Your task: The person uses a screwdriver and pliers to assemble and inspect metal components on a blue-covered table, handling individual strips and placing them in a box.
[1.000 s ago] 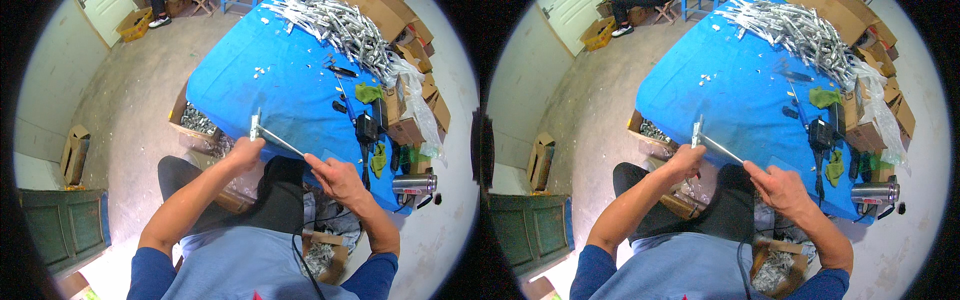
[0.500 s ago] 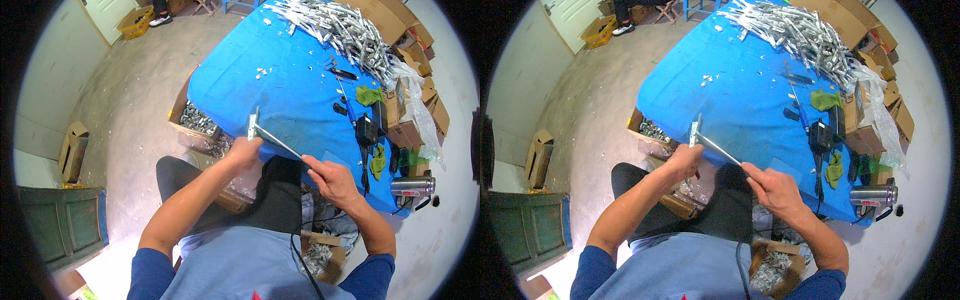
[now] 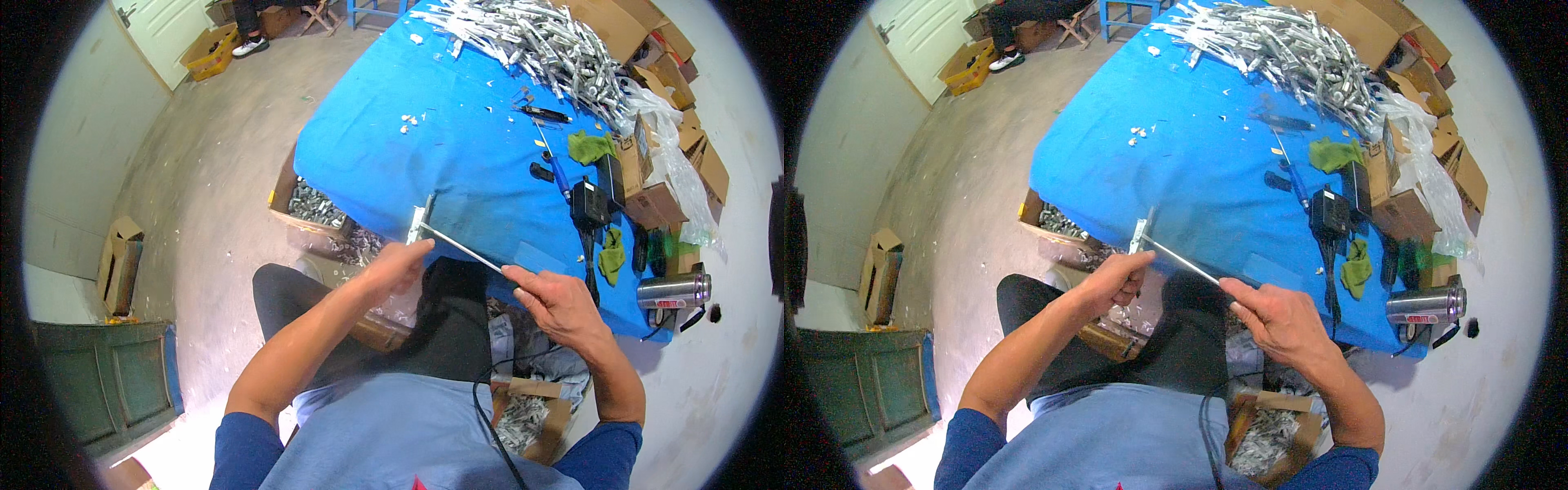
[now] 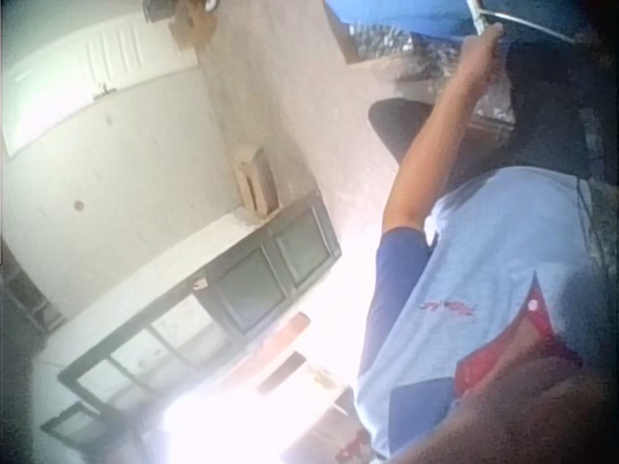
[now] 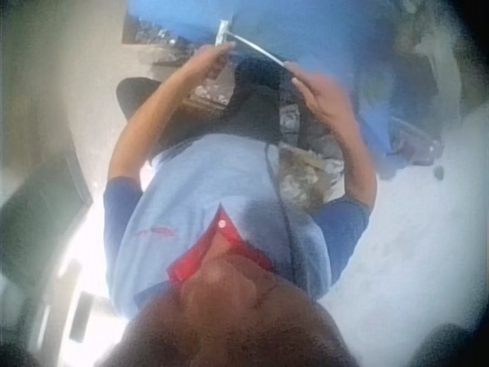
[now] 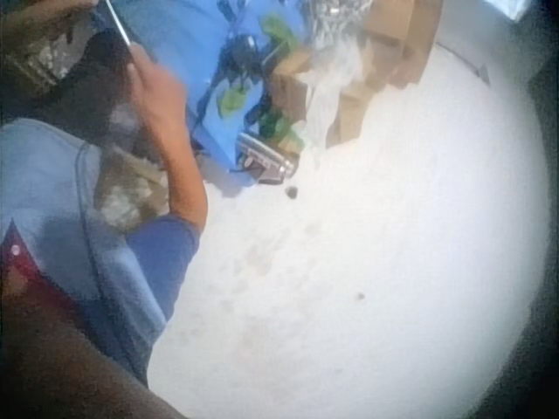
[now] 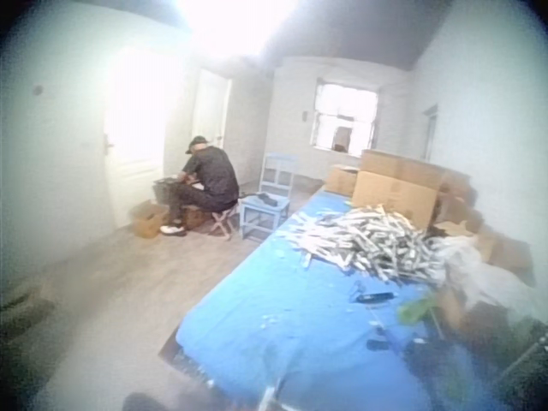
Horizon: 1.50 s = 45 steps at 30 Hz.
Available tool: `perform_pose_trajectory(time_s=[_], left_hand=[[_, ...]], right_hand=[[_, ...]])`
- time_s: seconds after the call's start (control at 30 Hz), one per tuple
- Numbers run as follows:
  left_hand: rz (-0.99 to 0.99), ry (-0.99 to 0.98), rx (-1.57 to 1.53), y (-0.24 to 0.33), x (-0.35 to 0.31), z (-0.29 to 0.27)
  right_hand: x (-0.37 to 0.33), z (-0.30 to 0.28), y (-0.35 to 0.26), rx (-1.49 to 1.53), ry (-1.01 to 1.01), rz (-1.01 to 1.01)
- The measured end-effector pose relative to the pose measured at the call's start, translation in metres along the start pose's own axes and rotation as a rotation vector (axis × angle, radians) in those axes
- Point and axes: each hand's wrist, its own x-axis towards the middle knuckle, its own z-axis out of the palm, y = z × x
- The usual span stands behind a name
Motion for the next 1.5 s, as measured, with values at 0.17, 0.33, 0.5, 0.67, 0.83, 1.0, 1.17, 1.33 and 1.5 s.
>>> perform_pose_trajectory(time_s=[0.17, 0.33, 0.5, 0.67, 0.83, 1.0, 1.17, 1.33, 1.5], left_hand=[[-0.019, -0.044, -0.022, 0.0, 0.008, 0.004], [-0.005, 0.062, -0.016, 0.002, 0.01, 0.015], [0.016, 0.065, 0.011, 0.005, 0.011, 0.015], [0.062, 0.071, 0.044, 0.004, 0.012, 0.015], [0.023, 0.057, -0.008, 0.003, 0.019, 0.01], [-0.001, 0.143, 0.044, 0.002, 0.016, 0.012], [-0.012, 0.117, 0.04, 0.004, 0.017, 0.012], [0.021, 0.1, 0.028, 0.005, 0.012, 0.016], [0.007, 0.134, 0.009, 0.003, 0.018, 0.012]], right_hand=[[-0.003, 0.001, 0.011, -0.033, 0.032, -0.016], [0.0, 0.002, 0.009, -0.162, 0.016, -0.048], [0.006, 0.006, 0.016, -0.173, -0.003, -0.072], [0.013, 0.006, 0.032, 0.27, -0.14, 0.058], [0.005, 0.029, 0.036, 0.234, -0.016, -0.009], [-0.004, 0.031, 0.015, -0.22, 0.134, -0.123], [-0.004, 0.026, 0.013, -0.171, 0.118, -0.08], [0.005, 0.014, 0.019, -0.015, 0.086, -0.061], [0.003, 0.019, 0.007, -0.075, 0.052, 0.007]])
